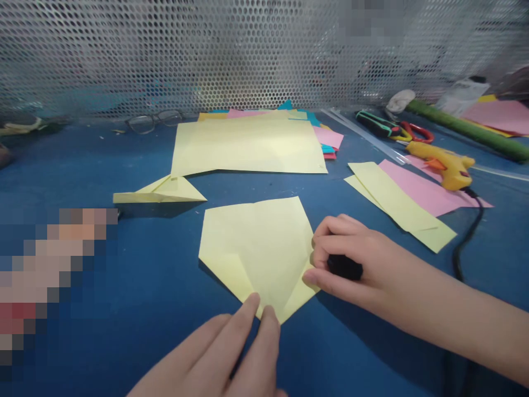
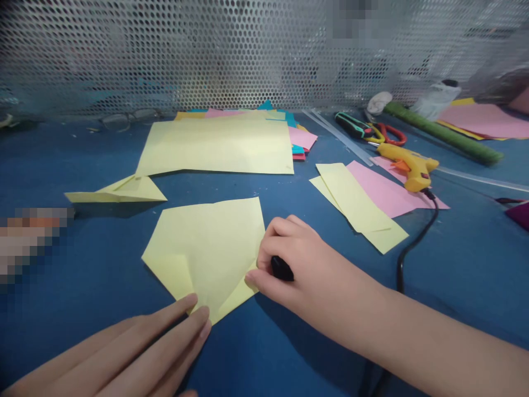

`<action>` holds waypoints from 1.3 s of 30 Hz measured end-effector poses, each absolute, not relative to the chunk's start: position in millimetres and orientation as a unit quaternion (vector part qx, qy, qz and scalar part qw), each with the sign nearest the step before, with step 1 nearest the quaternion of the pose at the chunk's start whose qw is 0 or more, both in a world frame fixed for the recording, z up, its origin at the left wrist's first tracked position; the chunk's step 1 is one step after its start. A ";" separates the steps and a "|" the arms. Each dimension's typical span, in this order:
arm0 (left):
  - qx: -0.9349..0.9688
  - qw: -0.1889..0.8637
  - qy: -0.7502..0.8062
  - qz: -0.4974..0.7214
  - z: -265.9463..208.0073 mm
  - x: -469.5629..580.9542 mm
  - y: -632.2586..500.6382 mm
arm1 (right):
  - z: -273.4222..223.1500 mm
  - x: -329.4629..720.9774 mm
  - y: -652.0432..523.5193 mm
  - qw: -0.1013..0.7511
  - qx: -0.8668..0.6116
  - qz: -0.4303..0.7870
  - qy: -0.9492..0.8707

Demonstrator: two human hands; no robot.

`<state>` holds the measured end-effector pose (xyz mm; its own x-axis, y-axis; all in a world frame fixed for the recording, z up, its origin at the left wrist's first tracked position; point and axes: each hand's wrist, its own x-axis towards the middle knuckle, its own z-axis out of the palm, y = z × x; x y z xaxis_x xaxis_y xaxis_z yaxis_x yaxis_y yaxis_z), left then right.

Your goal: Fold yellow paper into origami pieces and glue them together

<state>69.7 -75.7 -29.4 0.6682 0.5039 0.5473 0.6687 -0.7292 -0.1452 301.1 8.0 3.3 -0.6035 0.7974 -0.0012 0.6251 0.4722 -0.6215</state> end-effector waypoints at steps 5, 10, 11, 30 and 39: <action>-0.876 0.173 -0.354 -0.278 -19.3 71.5 -66.9 | 5.1 301.8 12.0 0.130 -0.420 0.312 -0.843; -0.905 0.126 -0.351 -0.205 -16.1 67.8 -61.9 | 4.7 304.4 10.9 0.136 -0.413 0.301 -0.849; -0.905 0.135 -0.347 -0.207 -17.6 66.9 -62.5 | 4.5 304.8 10.6 0.137 -0.412 0.301 -0.849; -0.907 0.157 -0.339 -0.195 -24.2 68.3 -67.8 | 4.8 304.3 7.0 0.131 -0.411 0.293 -0.853; -0.929 0.126 -0.326 -0.125 -14.1 70.8 -62.7 | 4.5 304.0 7.8 0.133 -0.406 0.292 -0.856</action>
<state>70.8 -62.7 -14.1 0.7561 0.5738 0.3148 0.6370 -0.7556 -0.1527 304.0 7.8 4.5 -0.6351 0.7724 -0.0088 0.6170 0.5005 -0.6073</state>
